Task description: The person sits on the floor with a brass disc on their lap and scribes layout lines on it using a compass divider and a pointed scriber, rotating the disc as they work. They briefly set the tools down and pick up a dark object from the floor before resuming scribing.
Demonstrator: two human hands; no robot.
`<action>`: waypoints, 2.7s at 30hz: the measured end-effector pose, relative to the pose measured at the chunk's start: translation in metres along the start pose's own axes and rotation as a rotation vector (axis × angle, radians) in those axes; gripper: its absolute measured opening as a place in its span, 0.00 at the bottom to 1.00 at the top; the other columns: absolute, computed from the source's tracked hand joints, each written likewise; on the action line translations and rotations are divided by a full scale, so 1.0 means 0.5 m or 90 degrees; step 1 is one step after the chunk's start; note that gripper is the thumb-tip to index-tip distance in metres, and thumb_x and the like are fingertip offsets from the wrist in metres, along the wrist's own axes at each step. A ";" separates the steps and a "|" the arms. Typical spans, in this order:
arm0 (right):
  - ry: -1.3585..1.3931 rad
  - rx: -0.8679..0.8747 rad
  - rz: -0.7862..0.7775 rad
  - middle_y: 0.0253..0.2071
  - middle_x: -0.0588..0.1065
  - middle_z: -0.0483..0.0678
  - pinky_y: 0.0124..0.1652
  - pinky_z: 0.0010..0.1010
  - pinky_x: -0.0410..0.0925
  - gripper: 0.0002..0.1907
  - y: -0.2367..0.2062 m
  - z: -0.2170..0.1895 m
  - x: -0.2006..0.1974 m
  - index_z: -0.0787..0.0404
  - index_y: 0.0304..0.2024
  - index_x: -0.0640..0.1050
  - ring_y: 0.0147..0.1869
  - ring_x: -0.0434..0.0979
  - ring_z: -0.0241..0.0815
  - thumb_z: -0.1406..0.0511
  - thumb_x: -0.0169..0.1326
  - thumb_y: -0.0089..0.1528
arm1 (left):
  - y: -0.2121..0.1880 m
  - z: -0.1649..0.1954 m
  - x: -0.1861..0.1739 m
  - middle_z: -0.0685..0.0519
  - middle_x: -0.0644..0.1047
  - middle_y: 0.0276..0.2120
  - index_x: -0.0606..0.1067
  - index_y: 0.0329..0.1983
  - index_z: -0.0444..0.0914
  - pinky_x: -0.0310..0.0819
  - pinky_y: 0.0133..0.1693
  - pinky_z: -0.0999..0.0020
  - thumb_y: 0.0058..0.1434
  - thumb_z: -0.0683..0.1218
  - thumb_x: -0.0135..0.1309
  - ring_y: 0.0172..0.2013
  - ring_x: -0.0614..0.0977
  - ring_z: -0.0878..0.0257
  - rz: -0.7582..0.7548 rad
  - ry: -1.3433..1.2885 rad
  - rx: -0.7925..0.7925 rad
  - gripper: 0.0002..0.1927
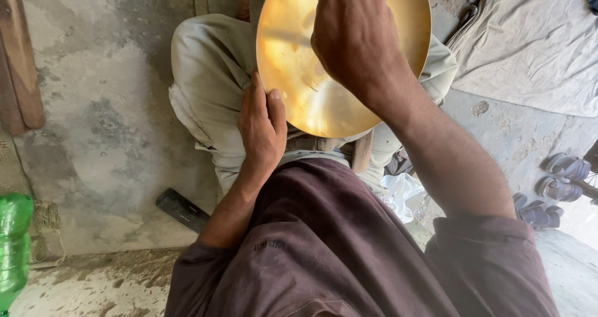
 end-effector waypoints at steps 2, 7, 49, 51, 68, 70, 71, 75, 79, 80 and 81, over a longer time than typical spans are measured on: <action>0.011 0.010 -0.016 0.22 0.67 0.54 0.19 0.39 0.61 0.11 0.000 -0.008 0.008 0.69 0.34 0.68 0.19 0.68 0.48 0.71 0.47 0.73 | 0.015 -0.008 0.009 0.32 0.74 0.59 0.64 0.68 0.24 0.78 0.58 0.52 0.80 0.44 0.43 0.59 0.80 0.41 0.020 0.034 -0.003 0.21; 0.083 0.148 -0.106 0.13 0.66 0.51 0.12 0.35 0.61 0.11 0.002 -0.050 0.045 0.70 0.32 0.67 0.14 0.70 0.49 0.69 0.47 0.69 | 0.155 -0.028 -0.003 0.38 0.78 0.50 0.66 0.70 0.25 0.77 0.52 0.52 0.78 0.42 0.43 0.50 0.83 0.45 -0.072 0.019 0.093 0.22; 0.094 0.104 -0.160 0.13 0.66 0.51 0.13 0.36 0.60 0.15 0.009 -0.013 0.025 0.70 0.32 0.67 0.13 0.68 0.46 0.68 0.48 0.73 | 0.049 -0.005 -0.012 0.38 0.77 0.53 0.67 0.69 0.26 0.76 0.51 0.53 0.79 0.46 0.43 0.52 0.81 0.48 -0.031 0.009 -0.030 0.22; 0.113 0.084 -0.150 0.14 0.65 0.49 0.14 0.34 0.60 0.14 0.006 -0.024 0.018 0.69 0.33 0.67 0.15 0.67 0.43 0.69 0.46 0.74 | 0.101 -0.036 -0.012 0.40 0.78 0.45 0.68 0.68 0.28 0.75 0.41 0.56 0.76 0.46 0.44 0.42 0.81 0.51 -0.107 -0.015 -0.084 0.23; -0.004 -0.002 0.048 0.22 0.62 0.47 0.20 0.33 0.56 0.08 -0.015 0.018 -0.003 0.68 0.40 0.67 0.21 0.60 0.38 0.71 0.42 0.75 | 0.003 0.008 -0.035 0.37 0.76 0.57 0.63 0.71 0.29 0.81 0.52 0.57 0.84 0.53 0.39 0.55 0.82 0.47 -0.055 -0.104 -0.034 0.25; -0.014 -0.017 0.060 0.25 0.67 0.51 0.23 0.35 0.62 0.07 -0.016 -0.003 0.002 0.68 0.41 0.66 0.23 0.67 0.44 0.71 0.39 0.75 | -0.011 0.017 -0.027 0.35 0.74 0.59 0.62 0.71 0.27 0.80 0.52 0.56 0.84 0.49 0.40 0.57 0.80 0.45 -0.038 -0.092 -0.010 0.23; -0.001 0.001 0.040 0.25 0.68 0.52 0.23 0.35 0.63 0.07 -0.017 -0.010 0.007 0.68 0.40 0.66 0.23 0.69 0.46 0.71 0.39 0.74 | -0.009 0.015 -0.025 0.35 0.74 0.57 0.63 0.70 0.26 0.80 0.50 0.57 0.83 0.48 0.40 0.54 0.81 0.47 -0.037 -0.094 -0.024 0.22; 0.050 0.078 -0.176 0.15 0.68 0.49 0.13 0.33 0.63 0.10 -0.025 -0.051 0.051 0.67 0.33 0.67 0.15 0.70 0.43 0.69 0.45 0.70 | 0.053 -0.005 -0.035 0.37 0.76 0.53 0.67 0.67 0.25 0.78 0.47 0.58 0.80 0.44 0.42 0.49 0.82 0.49 -0.069 -0.064 -0.036 0.20; 0.038 0.043 -0.234 0.14 0.69 0.48 0.08 0.33 0.59 0.12 -0.043 -0.090 0.042 0.66 0.31 0.67 0.11 0.69 0.38 0.69 0.44 0.70 | 0.160 -0.021 -0.034 0.41 0.78 0.52 0.69 0.69 0.29 0.77 0.50 0.57 0.81 0.45 0.42 0.49 0.82 0.51 -0.112 -0.083 0.015 0.20; 0.034 0.046 -0.224 0.14 0.69 0.48 0.08 0.33 0.58 0.12 -0.045 -0.090 0.035 0.66 0.31 0.68 0.11 0.68 0.37 0.68 0.44 0.70 | 0.176 -0.016 -0.033 0.42 0.78 0.54 0.69 0.69 0.30 0.78 0.53 0.57 0.82 0.46 0.41 0.52 0.83 0.51 -0.109 -0.099 0.053 0.19; 0.029 0.048 -0.215 0.14 0.69 0.48 0.08 0.33 0.57 0.12 -0.047 -0.084 0.029 0.65 0.32 0.68 0.11 0.67 0.37 0.68 0.45 0.71 | 0.185 -0.015 -0.030 0.42 0.78 0.56 0.69 0.70 0.30 0.78 0.55 0.57 0.83 0.47 0.42 0.55 0.83 0.51 -0.115 -0.134 0.055 0.20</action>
Point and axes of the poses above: each hand's wrist, its own y-axis towards the middle knuckle, its own x-axis out of the palm, z = x × y, the point moved 6 cm from there along y, towards the middle knuckle
